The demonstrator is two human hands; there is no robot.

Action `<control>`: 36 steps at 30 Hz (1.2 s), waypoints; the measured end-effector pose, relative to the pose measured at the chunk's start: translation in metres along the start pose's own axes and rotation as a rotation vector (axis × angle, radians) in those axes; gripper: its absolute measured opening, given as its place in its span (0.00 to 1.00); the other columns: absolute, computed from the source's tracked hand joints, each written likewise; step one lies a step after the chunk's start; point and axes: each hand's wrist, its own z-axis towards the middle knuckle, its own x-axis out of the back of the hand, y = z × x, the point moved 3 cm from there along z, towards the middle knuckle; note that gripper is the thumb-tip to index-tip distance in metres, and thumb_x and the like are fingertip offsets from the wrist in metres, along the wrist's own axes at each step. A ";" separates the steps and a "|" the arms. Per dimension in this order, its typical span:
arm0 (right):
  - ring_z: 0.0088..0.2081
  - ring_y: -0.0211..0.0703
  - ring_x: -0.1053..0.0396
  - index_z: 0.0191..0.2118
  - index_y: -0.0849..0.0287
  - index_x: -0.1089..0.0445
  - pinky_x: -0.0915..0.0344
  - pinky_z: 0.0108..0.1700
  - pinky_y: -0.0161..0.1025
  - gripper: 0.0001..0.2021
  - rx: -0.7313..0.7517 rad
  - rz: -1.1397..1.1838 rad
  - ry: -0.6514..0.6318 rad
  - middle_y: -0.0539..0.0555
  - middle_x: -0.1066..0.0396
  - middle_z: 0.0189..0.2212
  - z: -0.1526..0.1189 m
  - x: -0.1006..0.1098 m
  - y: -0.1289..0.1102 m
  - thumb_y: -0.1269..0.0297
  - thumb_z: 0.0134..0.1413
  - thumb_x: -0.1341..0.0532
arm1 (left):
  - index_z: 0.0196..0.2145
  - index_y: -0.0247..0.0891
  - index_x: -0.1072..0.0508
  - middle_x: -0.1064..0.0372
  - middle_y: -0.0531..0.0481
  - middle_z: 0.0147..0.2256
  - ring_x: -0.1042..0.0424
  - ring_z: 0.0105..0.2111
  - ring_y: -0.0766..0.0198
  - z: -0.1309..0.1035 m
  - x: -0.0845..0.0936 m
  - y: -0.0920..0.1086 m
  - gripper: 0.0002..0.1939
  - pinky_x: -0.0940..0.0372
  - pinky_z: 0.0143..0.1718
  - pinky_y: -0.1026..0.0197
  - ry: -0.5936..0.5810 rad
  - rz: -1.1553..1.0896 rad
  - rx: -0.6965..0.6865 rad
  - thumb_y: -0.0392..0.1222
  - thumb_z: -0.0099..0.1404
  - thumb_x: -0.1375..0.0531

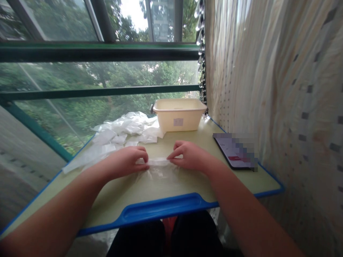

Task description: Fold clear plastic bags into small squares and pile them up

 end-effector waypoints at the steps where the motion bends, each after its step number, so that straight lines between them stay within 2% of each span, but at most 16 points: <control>1: 0.28 0.35 0.37 0.36 0.53 0.24 0.41 0.32 0.33 0.09 0.007 0.009 -0.013 0.51 0.36 0.28 0.000 0.000 -0.001 0.64 0.48 0.41 | 0.30 0.41 0.27 0.32 0.49 0.33 0.34 0.30 0.62 0.001 -0.001 0.002 0.12 0.41 0.31 0.63 0.018 0.030 0.004 0.50 0.56 0.44; 5: 0.26 0.34 0.37 0.36 0.52 0.24 0.42 0.30 0.32 0.10 0.020 -0.002 -0.074 0.50 0.36 0.26 0.000 -0.003 -0.001 0.66 0.48 0.41 | 0.31 0.41 0.27 0.32 0.49 0.34 0.33 0.31 0.62 0.000 0.000 0.004 0.10 0.41 0.31 0.63 0.060 0.103 0.000 0.46 0.57 0.45; 9: 0.27 0.34 0.36 0.36 0.51 0.24 0.43 0.30 0.32 0.11 0.013 -0.087 -0.061 0.50 0.32 0.28 -0.001 -0.004 0.002 0.68 0.48 0.41 | 0.36 0.43 0.26 0.32 0.49 0.37 0.33 0.34 0.61 -0.003 0.005 0.003 0.11 0.40 0.35 0.61 0.057 0.057 -0.050 0.44 0.57 0.44; 12: 0.28 0.35 0.34 0.36 0.51 0.24 0.43 0.31 0.32 0.11 0.020 -0.149 -0.042 0.50 0.29 0.29 -0.002 -0.003 0.002 0.68 0.48 0.42 | 0.33 0.42 0.25 0.32 0.49 0.39 0.33 0.34 0.63 -0.004 0.006 0.004 0.11 0.40 0.37 0.62 0.033 -0.010 -0.096 0.44 0.59 0.47; 19: 0.31 0.37 0.32 0.36 0.51 0.24 0.41 0.34 0.32 0.11 0.001 -0.159 -0.035 0.50 0.27 0.33 -0.004 0.000 0.002 0.64 0.49 0.43 | 0.29 0.40 0.25 0.32 0.50 0.35 0.34 0.29 0.65 0.000 -0.004 0.006 0.13 0.41 0.32 0.64 0.009 -0.072 -0.040 0.50 0.57 0.44; 23: 0.31 0.39 0.32 0.36 0.53 0.24 0.41 0.33 0.33 0.14 -0.024 -0.138 -0.099 0.52 0.26 0.31 -0.005 0.001 -0.001 0.56 0.52 0.45 | 0.29 0.40 0.25 0.32 0.49 0.34 0.34 0.30 0.65 -0.001 -0.002 0.009 0.18 0.41 0.34 0.63 0.027 -0.072 -0.029 0.52 0.61 0.49; 26: 0.30 0.40 0.32 0.35 0.54 0.24 0.42 0.33 0.34 0.15 -0.034 -0.158 -0.109 0.53 0.26 0.29 -0.005 0.001 -0.002 0.54 0.53 0.46 | 0.28 0.40 0.26 0.33 0.49 0.34 0.35 0.32 0.63 -0.002 -0.001 0.012 0.15 0.41 0.34 0.62 0.069 -0.040 -0.024 0.53 0.59 0.46; 29: 0.31 0.40 0.33 0.34 0.55 0.25 0.43 0.33 0.34 0.13 -0.025 -0.177 -0.079 0.52 0.27 0.30 -0.004 -0.002 -0.002 0.55 0.49 0.43 | 0.29 0.41 0.28 0.33 0.50 0.34 0.35 0.34 0.61 0.001 -0.004 0.016 0.14 0.41 0.33 0.61 0.117 0.029 -0.022 0.54 0.54 0.42; 32: 0.31 0.39 0.34 0.33 0.55 0.27 0.43 0.33 0.33 0.10 -0.020 -0.177 -0.059 0.51 0.28 0.31 -0.004 -0.004 -0.001 0.57 0.46 0.40 | 0.33 0.41 0.28 0.34 0.49 0.35 0.35 0.34 0.61 0.003 -0.008 0.022 0.12 0.41 0.33 0.62 0.157 0.098 -0.069 0.50 0.56 0.43; 36: 0.29 0.37 0.35 0.32 0.56 0.28 0.45 0.32 0.33 0.08 0.009 -0.192 -0.023 0.51 0.29 0.30 -0.003 -0.004 -0.002 0.62 0.49 0.43 | 0.32 0.40 0.28 0.34 0.50 0.32 0.35 0.32 0.63 0.005 -0.011 0.031 0.10 0.42 0.33 0.62 0.168 0.227 -0.161 0.44 0.60 0.47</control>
